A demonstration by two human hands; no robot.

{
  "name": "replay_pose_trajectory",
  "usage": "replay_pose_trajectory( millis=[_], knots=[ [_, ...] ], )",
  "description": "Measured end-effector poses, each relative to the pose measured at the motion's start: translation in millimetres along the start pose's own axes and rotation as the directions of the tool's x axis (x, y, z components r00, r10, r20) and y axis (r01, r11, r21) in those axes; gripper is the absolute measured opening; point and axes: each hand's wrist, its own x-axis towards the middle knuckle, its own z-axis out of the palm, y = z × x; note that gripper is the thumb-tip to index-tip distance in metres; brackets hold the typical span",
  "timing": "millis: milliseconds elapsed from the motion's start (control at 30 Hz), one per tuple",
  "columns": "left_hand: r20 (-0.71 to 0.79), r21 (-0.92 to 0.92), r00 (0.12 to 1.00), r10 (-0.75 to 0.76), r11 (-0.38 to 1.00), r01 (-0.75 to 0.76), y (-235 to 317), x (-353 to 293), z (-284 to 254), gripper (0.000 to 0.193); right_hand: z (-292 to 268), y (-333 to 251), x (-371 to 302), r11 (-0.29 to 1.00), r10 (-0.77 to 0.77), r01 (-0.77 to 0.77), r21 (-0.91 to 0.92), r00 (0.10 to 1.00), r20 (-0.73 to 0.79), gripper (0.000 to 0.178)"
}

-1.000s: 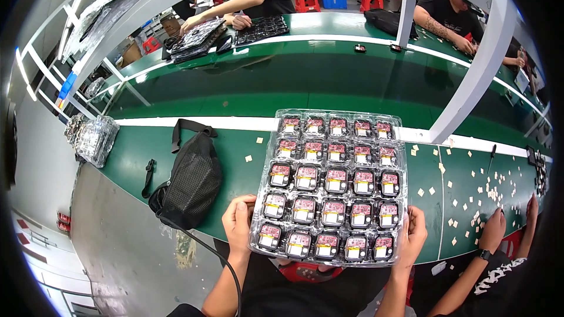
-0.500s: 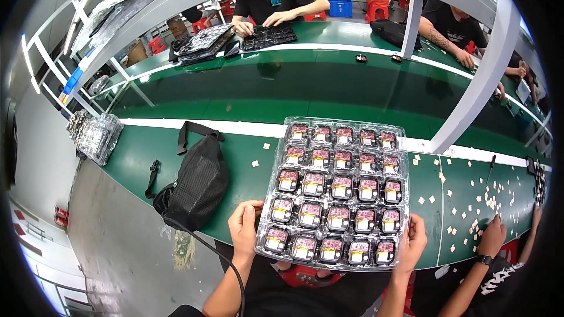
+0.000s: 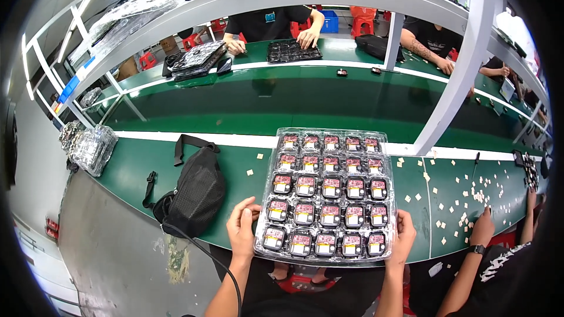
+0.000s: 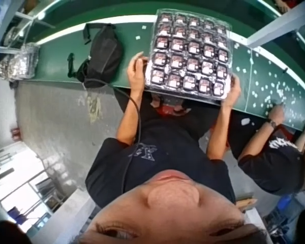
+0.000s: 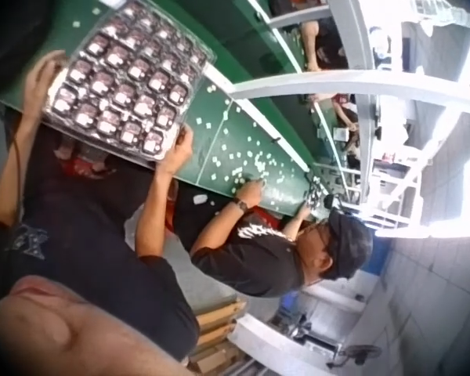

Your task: The recorder is assembling small electronic components, specifically smartwatches, at a production line station.

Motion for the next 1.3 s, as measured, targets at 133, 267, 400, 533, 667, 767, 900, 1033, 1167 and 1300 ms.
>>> replay_pose_trajectory(
  millis=[133,267,400,533,667,767,900,1033,1167,1300],
  knots=[
    [0.021,0.022,1.000,0.004,1.000,-0.004,-5.5,-1.3,-8.3,0.031,1.9,-0.6,-2.0,0.999,-0.021,0.021,-0.028,1.000,-0.007,0.014],
    [0.027,0.026,1.000,-0.008,1.000,0.008,-6.5,-0.6,-8.0,0.029,-0.6,3.7,-0.5,0.998,-0.053,0.052,-0.037,0.999,-0.014,0.014],
    [-0.018,-0.033,1.000,-0.009,0.999,0.008,3.8,0.3,1.9,0.027,0.0,3.1,-0.7,0.998,-0.055,0.054,-0.028,0.998,-0.029,0.014],
    [-0.027,-0.022,0.999,-0.036,0.999,0.036,-0.4,0.9,-2.5,0.026,1.5,-2.3,-0.4,0.999,-0.025,0.024,-0.046,1.000,-0.015,0.015],
    [-0.003,0.050,1.000,-0.023,0.998,0.023,-1.3,-1.8,-5.9,0.026,1.4,-4.2,-1.3,0.999,-0.013,0.013,-0.036,1.000,-0.014,0.015],
    [-0.005,0.041,0.999,-0.031,0.999,0.032,-0.8,-4.3,-6.7,0.026,2.1,-3.5,-1.8,1.000,-0.006,0.006,-0.018,1.000,-0.006,0.015],
    [0.005,0.035,1.000,-0.030,0.999,0.030,-1.1,-1.3,0.3,0.025,-4.1,-0.1,-0.1,0.999,0.026,-0.027,-0.031,1.000,-0.014,0.015],
    [-0.006,0.067,1.000,0.010,0.998,-0.010,-4.5,2.0,0.7,0.024,-5.0,0.2,-1.3,0.999,0.005,-0.004,0.050,1.000,-0.004,0.017],
    [-0.034,0.038,0.999,0.007,0.999,-0.006,-12.4,0.9,-14.5,0.027,-6.8,-2.8,-10.3,0.995,0.001,0.000,-0.102,1.000,0.015,0.017],
    [0.029,-0.137,0.994,0.108,0.985,-0.103,-18.6,-0.5,-16.4,0.035,-14.9,-24.9,-32.0,0.967,0.017,-0.008,-0.254,0.999,0.035,0.018]
  ],
)
